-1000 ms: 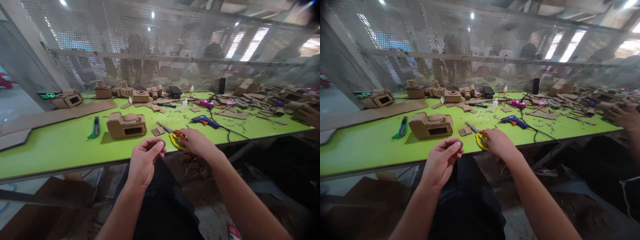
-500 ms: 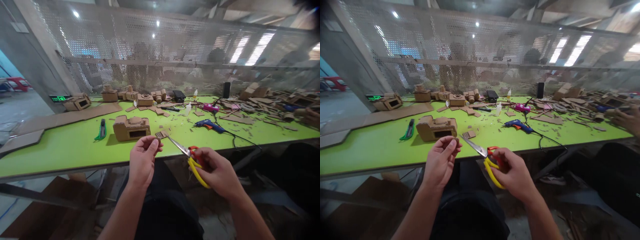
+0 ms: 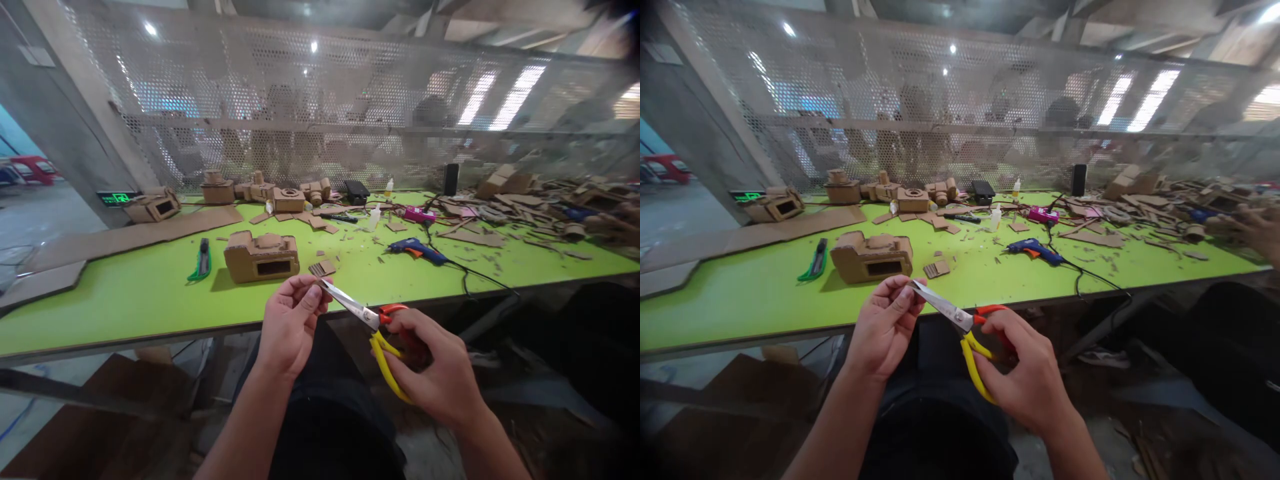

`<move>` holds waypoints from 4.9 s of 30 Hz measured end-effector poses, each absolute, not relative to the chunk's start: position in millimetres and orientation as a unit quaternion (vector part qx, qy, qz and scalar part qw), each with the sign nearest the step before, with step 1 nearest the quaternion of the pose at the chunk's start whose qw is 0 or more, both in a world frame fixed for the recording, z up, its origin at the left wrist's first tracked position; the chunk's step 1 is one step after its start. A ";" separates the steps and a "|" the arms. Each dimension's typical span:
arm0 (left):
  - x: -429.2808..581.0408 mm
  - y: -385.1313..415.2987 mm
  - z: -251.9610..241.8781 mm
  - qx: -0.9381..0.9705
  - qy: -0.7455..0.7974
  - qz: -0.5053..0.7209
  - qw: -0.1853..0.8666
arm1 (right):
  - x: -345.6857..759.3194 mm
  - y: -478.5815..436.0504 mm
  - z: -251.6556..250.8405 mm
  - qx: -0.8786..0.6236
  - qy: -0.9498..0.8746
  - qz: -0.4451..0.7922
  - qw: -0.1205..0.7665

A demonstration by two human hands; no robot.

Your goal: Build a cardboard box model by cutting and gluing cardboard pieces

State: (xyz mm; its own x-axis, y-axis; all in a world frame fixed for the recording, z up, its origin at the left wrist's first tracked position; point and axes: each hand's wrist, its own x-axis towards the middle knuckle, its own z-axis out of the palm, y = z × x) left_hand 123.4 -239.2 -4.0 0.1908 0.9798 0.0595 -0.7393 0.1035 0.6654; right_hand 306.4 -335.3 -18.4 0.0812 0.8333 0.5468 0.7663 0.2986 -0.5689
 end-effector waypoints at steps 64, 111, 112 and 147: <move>125.5 -239.1 -8.3 0.265 0.151 0.547 0.780 | 319.1 -349.2 -21.3 -0.599 -0.685 0.035 0.413; 126.7 -234.7 -17.4 0.274 0.161 0.543 0.778 | 305.9 -350.6 -33.7 -0.631 -0.654 0.090 0.407; 126.7 -234.5 -17.4 0.273 0.162 0.543 0.777 | 305.7 -350.5 -33.8 -0.631 -0.647 0.097 0.417; 65.5 -215.7 -16.2 0.368 0.354 0.662 0.548 | 208.6 -203.7 -1.7 -0.378 -0.714 0.291 0.512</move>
State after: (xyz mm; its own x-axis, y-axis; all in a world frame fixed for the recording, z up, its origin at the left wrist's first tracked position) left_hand 65.5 -215.7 -16.2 -0.1281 0.9867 0.1002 -0.4655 -0.1490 0.8724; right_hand 208.6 -203.7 -1.7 -0.1889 0.8380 0.5119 0.2427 0.5449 -0.8026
